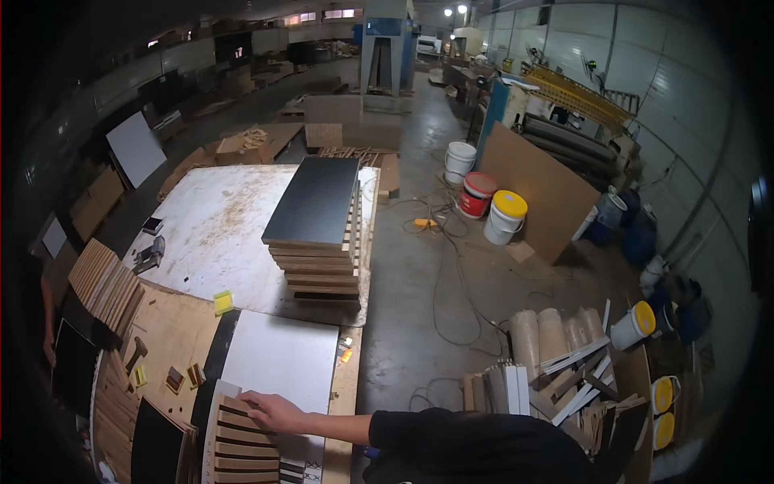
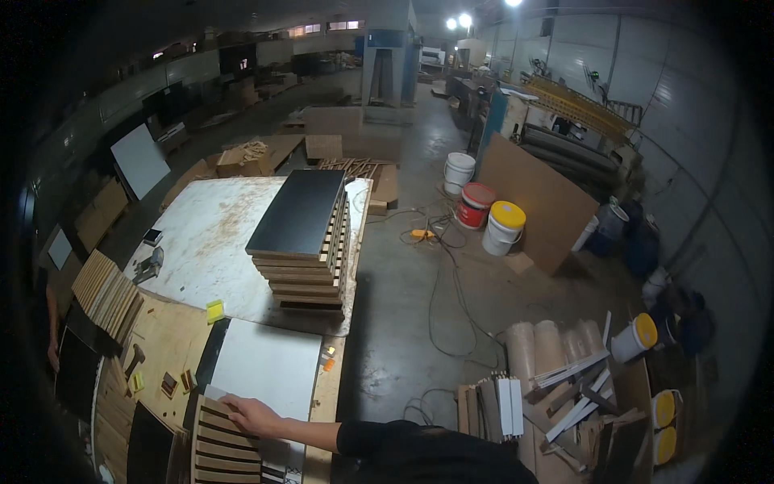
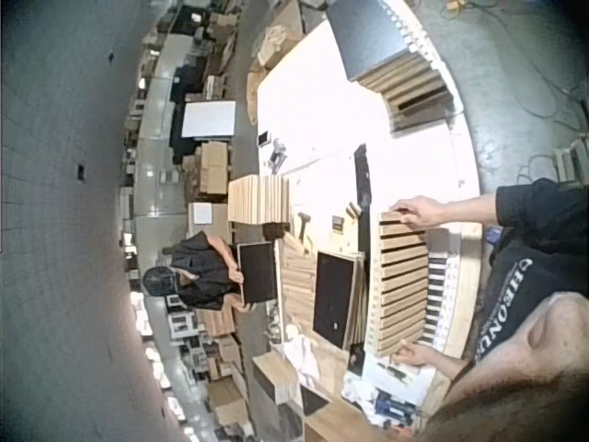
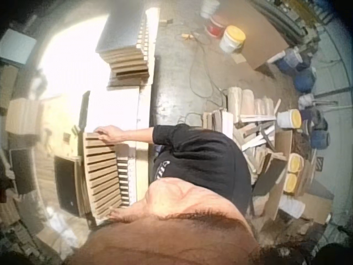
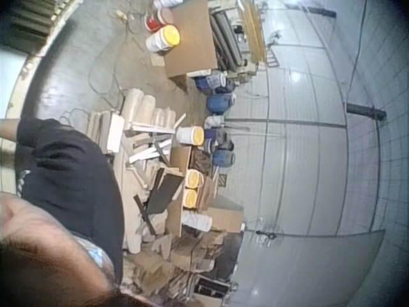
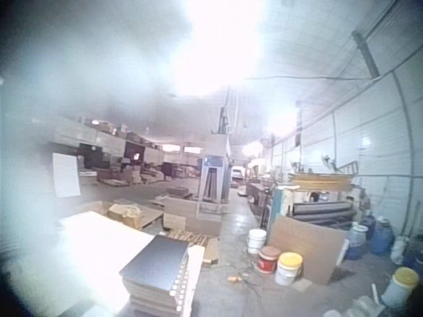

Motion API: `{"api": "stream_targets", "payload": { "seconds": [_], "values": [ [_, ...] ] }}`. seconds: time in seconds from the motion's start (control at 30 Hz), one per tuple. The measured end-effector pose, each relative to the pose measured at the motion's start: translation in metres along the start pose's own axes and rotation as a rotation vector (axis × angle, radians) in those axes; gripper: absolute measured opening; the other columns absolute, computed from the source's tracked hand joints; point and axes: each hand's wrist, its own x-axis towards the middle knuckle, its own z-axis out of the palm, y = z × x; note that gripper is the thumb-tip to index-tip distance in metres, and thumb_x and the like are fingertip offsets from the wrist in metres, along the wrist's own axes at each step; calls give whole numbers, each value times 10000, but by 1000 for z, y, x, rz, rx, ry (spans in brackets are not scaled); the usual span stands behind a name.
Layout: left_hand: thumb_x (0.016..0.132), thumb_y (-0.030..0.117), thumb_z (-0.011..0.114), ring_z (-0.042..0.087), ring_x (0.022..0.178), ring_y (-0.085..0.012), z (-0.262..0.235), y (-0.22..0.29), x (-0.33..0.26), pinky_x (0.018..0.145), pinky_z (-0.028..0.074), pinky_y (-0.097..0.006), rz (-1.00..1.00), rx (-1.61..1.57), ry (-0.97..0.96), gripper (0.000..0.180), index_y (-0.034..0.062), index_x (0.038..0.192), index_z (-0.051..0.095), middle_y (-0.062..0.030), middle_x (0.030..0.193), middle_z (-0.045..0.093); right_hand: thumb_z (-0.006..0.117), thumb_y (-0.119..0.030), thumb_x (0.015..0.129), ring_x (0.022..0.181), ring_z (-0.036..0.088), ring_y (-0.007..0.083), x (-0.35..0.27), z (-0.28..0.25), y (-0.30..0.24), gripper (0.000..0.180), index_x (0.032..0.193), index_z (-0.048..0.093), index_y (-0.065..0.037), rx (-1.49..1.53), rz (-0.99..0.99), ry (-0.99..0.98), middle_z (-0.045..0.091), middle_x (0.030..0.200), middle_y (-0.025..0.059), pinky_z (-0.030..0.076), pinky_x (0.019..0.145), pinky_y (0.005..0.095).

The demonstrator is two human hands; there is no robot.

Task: Assembling wooden lattice structures and panels using a pneumatic nail gun and hammer in a manufacturing setting.

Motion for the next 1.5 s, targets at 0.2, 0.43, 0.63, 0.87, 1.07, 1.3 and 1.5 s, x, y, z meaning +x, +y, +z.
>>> {"api": "stream_targets", "payload": {
  "seconds": [0.2, 0.43, 0.63, 0.87, 1.07, 1.3, 1.5],
  "values": [
    [834, 274, 644, 557, 883, -340, 1, 58, -2, 765, 482, -384, -122, -27, 149, 651, -92, 1272, 330, -253, 1000, 552, 498, -156, 875, 994, 567, 358, -13, 26, -12, 395, 1252, 404, -84, 117, 9, -98, 579, 1097, 185, 424, 878, 392],
    [850, 246, 609, 557, 896, -334, 25, 80, 11, 769, 484, -375, -160, -51, 93, 573, -86, 1248, 365, -242, 1020, 552, 493, -229, 915, 1073, 556, 291, -21, 26, -32, 433, 1332, 411, -145, 208, -54, 48, 550, 1213, 147, 410, 937, 318],
    [864, 223, 580, 557, 906, -328, 45, 84, 16, 772, 486, -367, -180, -77, 13, 508, -81, 1227, 394, -232, 1037, 552, 574, -237, 881, 1057, 569, 201, -18, 21, -41, 395, 1254, 513, -122, 344, 67, 98, 593, 1162, 121, 418, 924, 287],
    [880, 195, 545, 557, 919, -322, 64, 78, 28, 776, 488, -357, -177, -149, -144, 436, -74, 1203, 429, -221, 1058, 551, 620, -231, 851, 1017, 571, 143, -20, 21, -48, 360, 1176, 579, -81, 371, 133, 156, 618, 1125, 92, 429, 904, 263],
    [894, 172, 516, 556, 930, -316, 50, 77, 35, 780, 490, -349, -203, -192, -181, 380, -69, 1182, 458, -211, 1075, 551, 667, -203, 815, 963, 573, 108, -37, 33, -47, 331, 1119, 617, -79, 470, 168, 264, 632, 1066, 77, 449, 867, 250],
    [910, 144, 481, 556, 942, -310, -21, 80, 27, 784, 492, -339, -320, -54, 9, 323, -63, 1158, 493, -200, 1096, 551, 697, -225, 789, 901, 589, 112, -41, 32, -41, 303, 1042, 646, -65, 45, 29, 356, 651, 968, 56, 475, 803, 252],
    [921, 226, 450, 536, 961, -238, -56, 67, 24, 849, 444, -333, -297, 153, -55, 362, -18, 1184, 496, -124, 1086, 554, 692, -182, 789, 830, 614, 133, -45, 19, -45, 270, 993, 644, -13, 150, 100, 407, 655, 916, 81, 490, 764, 264]
  ]
}}
